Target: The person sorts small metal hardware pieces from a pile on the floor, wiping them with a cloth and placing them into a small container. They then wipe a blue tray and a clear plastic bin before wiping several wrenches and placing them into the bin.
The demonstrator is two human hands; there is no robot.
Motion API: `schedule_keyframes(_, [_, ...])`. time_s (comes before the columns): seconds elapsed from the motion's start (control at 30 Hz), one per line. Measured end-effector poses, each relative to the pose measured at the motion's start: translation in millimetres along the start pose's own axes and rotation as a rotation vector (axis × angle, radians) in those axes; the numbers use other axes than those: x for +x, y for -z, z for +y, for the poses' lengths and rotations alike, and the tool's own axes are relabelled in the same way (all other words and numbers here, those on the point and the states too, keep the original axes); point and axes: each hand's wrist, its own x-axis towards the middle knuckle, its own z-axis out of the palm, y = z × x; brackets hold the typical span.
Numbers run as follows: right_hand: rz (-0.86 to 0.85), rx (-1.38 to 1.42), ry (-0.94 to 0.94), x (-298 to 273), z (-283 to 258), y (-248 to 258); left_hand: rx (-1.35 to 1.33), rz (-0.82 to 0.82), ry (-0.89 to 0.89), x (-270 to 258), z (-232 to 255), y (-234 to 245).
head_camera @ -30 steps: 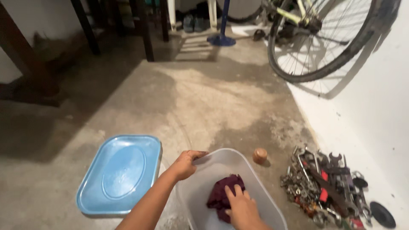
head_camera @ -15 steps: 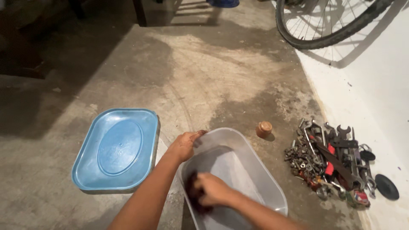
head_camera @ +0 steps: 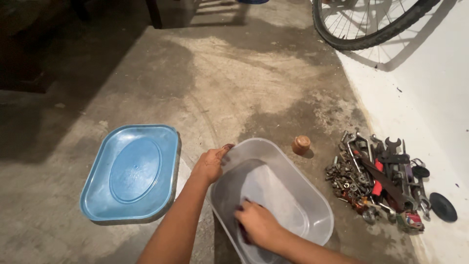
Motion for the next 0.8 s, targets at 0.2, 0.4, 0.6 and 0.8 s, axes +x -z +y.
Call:
schedule_keyframes(0.2, [0.181,-0.156,0.124,59,30,26,0.177,-0.021,-0.233,3,-12,0])
schedule_keyframes(0.4, [0.159,-0.332,-0.139,12,82,32,0.287,0.046,-0.073,4,-7,-6])
schedule_keyframes(0.6, [-0.406,-0.118,-0.498,-49,33,2,0.122,0.145,0.131,-2,9,-4])
schedule_keyframes(0.8, [-0.184,0.276,-0.389,11,-13,-25,0.107,0.129,0.095,-6,11,1])
